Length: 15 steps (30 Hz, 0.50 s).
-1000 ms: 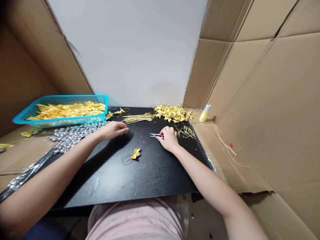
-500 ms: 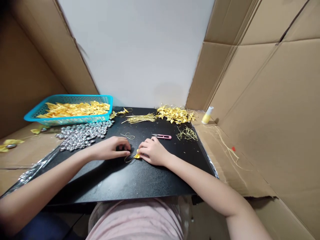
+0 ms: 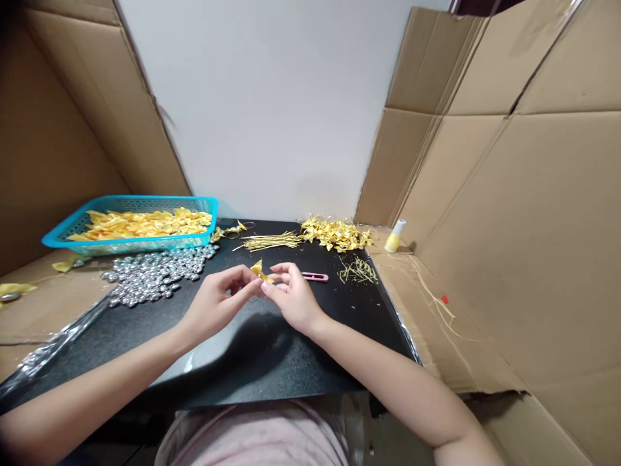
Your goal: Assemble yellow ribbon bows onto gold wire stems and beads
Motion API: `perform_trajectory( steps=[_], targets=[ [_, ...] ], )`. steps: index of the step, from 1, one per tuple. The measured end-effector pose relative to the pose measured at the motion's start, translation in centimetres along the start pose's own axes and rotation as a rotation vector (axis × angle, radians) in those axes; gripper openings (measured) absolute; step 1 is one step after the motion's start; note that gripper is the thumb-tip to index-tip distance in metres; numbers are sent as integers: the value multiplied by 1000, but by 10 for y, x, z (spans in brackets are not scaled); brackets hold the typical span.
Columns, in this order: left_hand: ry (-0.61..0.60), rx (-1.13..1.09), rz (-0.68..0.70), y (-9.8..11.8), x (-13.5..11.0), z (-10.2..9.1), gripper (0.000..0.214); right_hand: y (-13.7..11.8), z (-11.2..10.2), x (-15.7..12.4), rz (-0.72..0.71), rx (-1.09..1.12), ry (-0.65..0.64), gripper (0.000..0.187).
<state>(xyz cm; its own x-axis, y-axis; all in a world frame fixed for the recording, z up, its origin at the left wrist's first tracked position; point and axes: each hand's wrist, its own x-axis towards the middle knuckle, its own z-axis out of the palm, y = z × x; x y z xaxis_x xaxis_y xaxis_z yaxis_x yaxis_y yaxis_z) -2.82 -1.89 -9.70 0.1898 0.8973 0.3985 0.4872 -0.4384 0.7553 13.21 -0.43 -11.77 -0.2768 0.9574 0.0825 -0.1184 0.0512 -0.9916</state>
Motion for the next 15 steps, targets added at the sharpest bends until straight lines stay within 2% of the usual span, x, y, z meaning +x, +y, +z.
perform_trajectory(
  steps=[4,10,12,15],
  targets=[
    [22,-131,-24,12,-6,-3,24,-17,5,-4,-41,121,-13,39],
    [223,119,115,22,-9,-15,22,-34,2,-9,-166,39,40,19],
    [233,176,135,23,-7,-17,21,-38,1,-11,-187,-7,54,16],
    [181,202,138,25,-3,-18,15,-40,0,-13,-204,-48,72,13]
  ],
)
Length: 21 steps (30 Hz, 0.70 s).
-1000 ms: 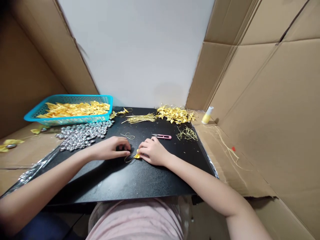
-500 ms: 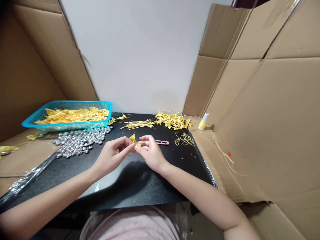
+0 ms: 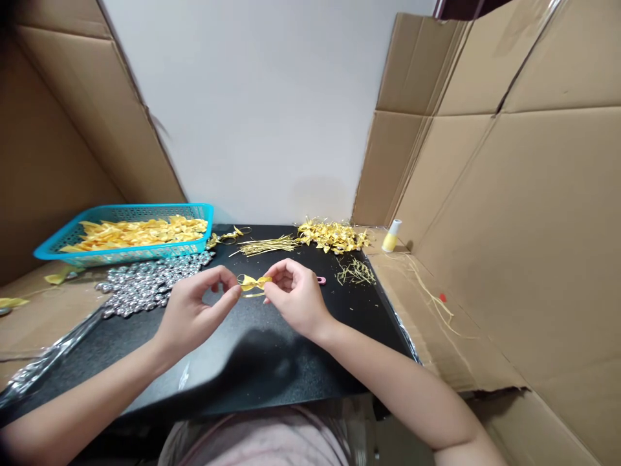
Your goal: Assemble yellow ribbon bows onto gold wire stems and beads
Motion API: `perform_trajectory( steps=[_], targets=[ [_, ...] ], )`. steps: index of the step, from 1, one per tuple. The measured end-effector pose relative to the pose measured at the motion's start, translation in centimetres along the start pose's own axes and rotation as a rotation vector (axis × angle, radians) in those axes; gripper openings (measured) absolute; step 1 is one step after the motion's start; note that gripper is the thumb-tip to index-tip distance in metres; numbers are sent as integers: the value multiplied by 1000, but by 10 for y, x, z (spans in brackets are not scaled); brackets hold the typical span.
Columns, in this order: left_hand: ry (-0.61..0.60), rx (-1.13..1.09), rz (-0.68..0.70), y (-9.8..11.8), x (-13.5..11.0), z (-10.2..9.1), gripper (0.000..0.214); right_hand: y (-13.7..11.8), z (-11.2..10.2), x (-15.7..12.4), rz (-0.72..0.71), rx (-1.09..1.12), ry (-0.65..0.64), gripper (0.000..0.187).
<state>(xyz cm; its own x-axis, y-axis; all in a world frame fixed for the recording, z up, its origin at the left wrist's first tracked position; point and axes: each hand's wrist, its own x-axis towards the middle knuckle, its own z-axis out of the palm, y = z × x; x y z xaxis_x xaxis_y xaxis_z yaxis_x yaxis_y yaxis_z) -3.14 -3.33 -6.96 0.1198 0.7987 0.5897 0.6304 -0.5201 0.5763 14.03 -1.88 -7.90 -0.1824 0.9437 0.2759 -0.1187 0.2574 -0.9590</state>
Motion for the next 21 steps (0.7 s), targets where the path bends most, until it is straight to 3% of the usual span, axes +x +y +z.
perform_trajectory(
  steps=[4,7,12,15,21],
  targets=[
    [-138,-49,-27,5,6,-2,16,0,-2,-2,-33,-92,-16,10],
    [-218,-69,-37,7,9,-4,17,-1,-5,-6,-149,-277,-20,9],
    [-87,3,26,11,8,-3,16,-8,-9,-13,-522,-903,146,12],
    [-20,67,70,12,6,0,14,-12,-10,-13,-502,-1151,85,13],
    [66,125,172,6,6,8,14,-10,-10,-4,-526,-1209,80,17]
  ],
)
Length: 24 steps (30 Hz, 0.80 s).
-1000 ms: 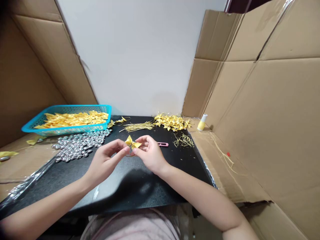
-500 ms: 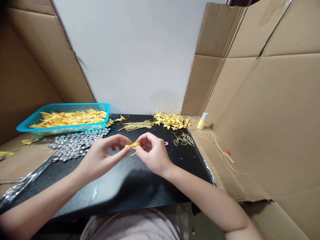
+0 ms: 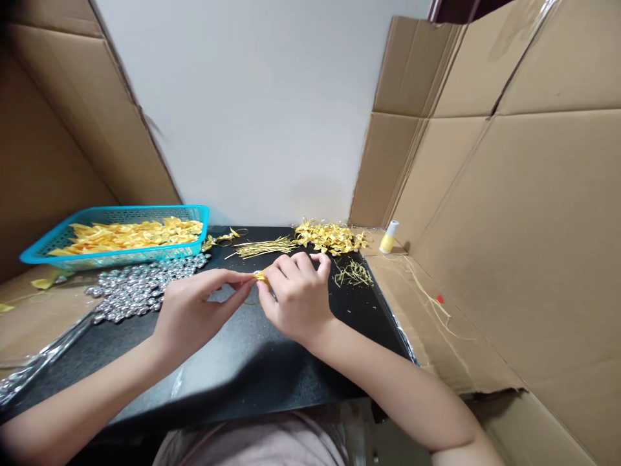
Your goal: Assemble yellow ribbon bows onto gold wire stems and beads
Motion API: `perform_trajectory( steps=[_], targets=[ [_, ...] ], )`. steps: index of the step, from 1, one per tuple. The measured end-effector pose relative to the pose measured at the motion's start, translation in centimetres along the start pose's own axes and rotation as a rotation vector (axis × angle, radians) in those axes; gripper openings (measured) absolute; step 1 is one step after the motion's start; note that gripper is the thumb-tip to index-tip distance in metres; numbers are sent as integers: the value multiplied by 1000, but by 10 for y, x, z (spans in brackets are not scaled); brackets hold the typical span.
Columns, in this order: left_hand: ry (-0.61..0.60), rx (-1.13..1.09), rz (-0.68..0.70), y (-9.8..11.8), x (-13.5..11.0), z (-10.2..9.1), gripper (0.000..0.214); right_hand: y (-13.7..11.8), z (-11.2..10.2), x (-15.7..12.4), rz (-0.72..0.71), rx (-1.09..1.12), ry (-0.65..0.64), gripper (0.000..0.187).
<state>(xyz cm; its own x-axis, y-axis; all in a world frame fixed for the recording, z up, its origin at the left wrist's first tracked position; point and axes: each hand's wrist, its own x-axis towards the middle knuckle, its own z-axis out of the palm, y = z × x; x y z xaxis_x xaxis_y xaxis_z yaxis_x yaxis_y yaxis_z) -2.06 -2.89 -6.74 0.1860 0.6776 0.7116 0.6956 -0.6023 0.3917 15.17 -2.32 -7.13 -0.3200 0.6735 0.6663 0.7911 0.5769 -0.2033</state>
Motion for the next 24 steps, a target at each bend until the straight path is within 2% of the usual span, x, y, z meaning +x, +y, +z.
perform_trajectory(
  steps=[2,5,11,15,18,19,22,24],
  targets=[
    [16,10,31,-3,1,3,14,2,1,3,-31,-17,-7,19],
    [-14,6,24,-7,3,5,14,8,-1,11,-98,-23,-89,18],
    [-291,-229,-112,-13,9,-3,14,25,-19,28,-170,164,-434,12],
    [-346,-409,-239,-13,10,-6,18,35,-25,35,-210,317,-531,12],
    [-324,-482,-331,-10,8,-5,21,36,-21,33,-200,448,-450,14],
    [-305,-490,-353,-9,7,-4,22,35,-20,31,-177,500,-366,13],
    [-216,-506,-395,-5,4,-1,22,28,-16,17,-59,598,14,11],
    [-142,-531,-418,-3,2,2,21,22,-12,6,5,581,179,11]
  ],
)
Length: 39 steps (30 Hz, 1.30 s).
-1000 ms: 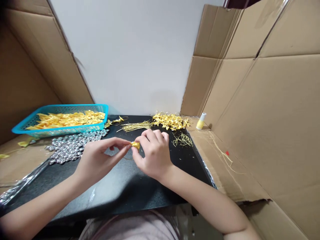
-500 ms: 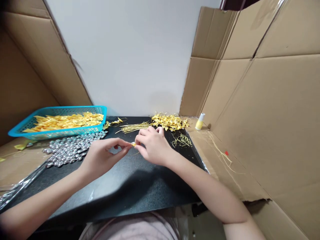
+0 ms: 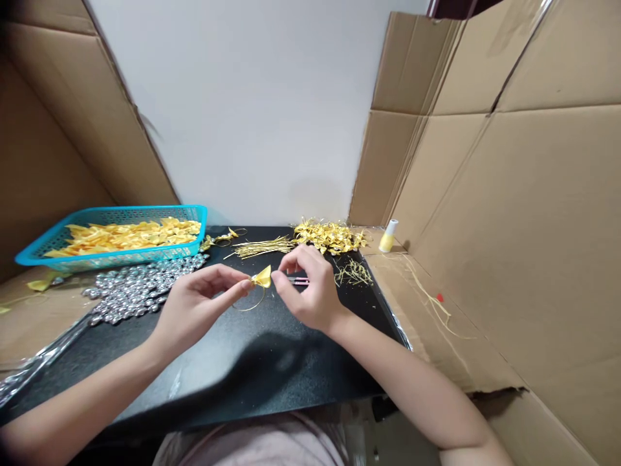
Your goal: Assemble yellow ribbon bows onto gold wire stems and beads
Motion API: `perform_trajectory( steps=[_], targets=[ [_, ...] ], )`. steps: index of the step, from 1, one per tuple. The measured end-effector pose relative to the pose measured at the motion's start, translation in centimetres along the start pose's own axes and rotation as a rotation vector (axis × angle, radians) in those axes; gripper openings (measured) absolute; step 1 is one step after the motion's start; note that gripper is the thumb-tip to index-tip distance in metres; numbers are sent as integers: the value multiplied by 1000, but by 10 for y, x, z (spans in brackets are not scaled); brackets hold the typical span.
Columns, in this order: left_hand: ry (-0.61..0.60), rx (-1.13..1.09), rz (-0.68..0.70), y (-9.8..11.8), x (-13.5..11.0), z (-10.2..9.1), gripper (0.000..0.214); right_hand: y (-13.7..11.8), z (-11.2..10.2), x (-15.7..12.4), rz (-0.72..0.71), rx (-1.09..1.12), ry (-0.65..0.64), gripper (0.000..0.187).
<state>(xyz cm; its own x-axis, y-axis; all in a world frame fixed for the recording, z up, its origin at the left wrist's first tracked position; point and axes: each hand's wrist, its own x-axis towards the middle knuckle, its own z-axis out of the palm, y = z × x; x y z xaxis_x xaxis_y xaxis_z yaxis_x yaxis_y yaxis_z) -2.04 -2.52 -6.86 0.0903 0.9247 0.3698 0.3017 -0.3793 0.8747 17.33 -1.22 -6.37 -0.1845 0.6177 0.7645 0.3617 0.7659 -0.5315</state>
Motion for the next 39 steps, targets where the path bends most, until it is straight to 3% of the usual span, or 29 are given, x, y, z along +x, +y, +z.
perform_trajectory(
  steps=[4,8,10,13,16,19,22,25,29,31,33,39],
  targets=[
    [98,-110,-1,-4,-3,9,21,-1,11,-19,2,-132,-50,19],
    [79,-155,-34,-14,-4,17,23,6,18,-16,31,-267,-73,16],
    [13,-186,-91,-20,-1,19,29,11,16,-7,45,-270,-160,18],
    [-171,-237,-190,-28,8,17,45,18,7,11,36,-156,-462,17],
    [-365,-223,-214,-33,20,12,28,24,0,28,64,-67,-714,16],
    [-418,-228,-216,-38,29,10,25,31,0,35,242,37,-773,15],
    [-333,-235,-224,-43,30,12,25,38,3,30,389,293,-670,16],
    [-177,-298,-233,-48,27,16,27,42,6,17,298,386,-532,16],
    [-17,-398,-217,-51,20,21,25,38,17,-5,152,209,-238,15],
    [17,-432,-175,-49,17,24,24,34,27,-17,177,81,-25,17],
    [31,-446,-132,-46,13,27,26,31,37,-26,225,13,98,19],
    [39,-331,-48,-43,4,30,26,31,47,-34,311,147,75,10]
  ],
)
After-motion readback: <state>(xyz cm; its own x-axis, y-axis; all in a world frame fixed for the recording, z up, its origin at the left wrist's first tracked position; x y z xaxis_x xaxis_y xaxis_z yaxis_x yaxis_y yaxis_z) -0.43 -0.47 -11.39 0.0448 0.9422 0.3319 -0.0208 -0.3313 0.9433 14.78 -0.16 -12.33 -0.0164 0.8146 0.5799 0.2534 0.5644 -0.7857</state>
